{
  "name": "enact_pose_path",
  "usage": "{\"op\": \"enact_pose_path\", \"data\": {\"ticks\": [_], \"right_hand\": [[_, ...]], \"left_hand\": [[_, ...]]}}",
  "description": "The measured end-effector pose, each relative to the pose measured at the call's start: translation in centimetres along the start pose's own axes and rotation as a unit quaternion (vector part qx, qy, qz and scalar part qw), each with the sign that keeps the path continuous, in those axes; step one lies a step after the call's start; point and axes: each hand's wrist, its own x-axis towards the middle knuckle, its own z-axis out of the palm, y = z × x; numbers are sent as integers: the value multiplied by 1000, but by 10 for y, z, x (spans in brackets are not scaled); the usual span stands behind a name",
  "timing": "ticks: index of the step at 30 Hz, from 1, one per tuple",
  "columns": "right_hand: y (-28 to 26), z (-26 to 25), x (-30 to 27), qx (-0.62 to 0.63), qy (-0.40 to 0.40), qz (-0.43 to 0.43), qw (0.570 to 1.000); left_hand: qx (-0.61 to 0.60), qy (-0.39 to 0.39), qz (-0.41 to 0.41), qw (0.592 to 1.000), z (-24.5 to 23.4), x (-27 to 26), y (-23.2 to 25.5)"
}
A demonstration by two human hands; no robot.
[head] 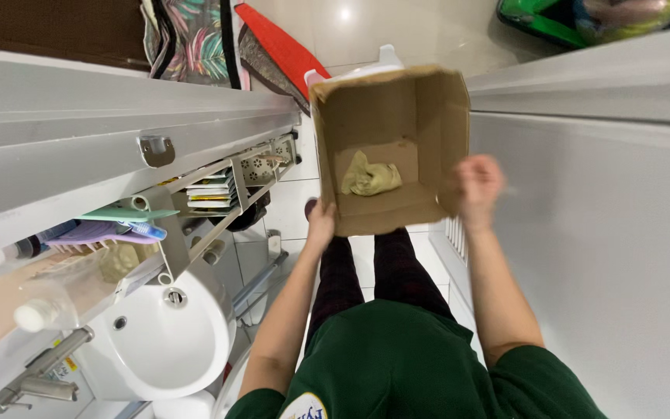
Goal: The person organizes bathroom items by transferring them from a cardboard box to a plastic storage rack. They place a mirror, hairbrush, comb, toothbrush, and a yellow packet onto the rack, then discard the empty box and a cloth into a trash bin.
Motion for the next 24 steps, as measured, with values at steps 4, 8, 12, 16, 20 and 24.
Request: {"op": "enact_pose_path", "data": {"ticks": [4,8,12,16,20,24], "right_hand": [[-4,-59,6,53,184,-34,981],[68,-81,-4,103,267,131,949],[163,-15,-20,-123,60,399,907],[202,79,-17,-356,-174,268,878],[212,142,4,-423,-222,234,847],[224,177,33,-488,-264,238,797]], "left_hand": [[-59,-17,-65,996,-27,17,50],[-151,-13,-13,988,-57,41,119],[-197,-13,35,980,-73,59,176],[-273,-6,-4,962,-77,73,201],[-260,-5,30,965,-87,93,188],[-290,-27,27,956,-99,101,166]]}}
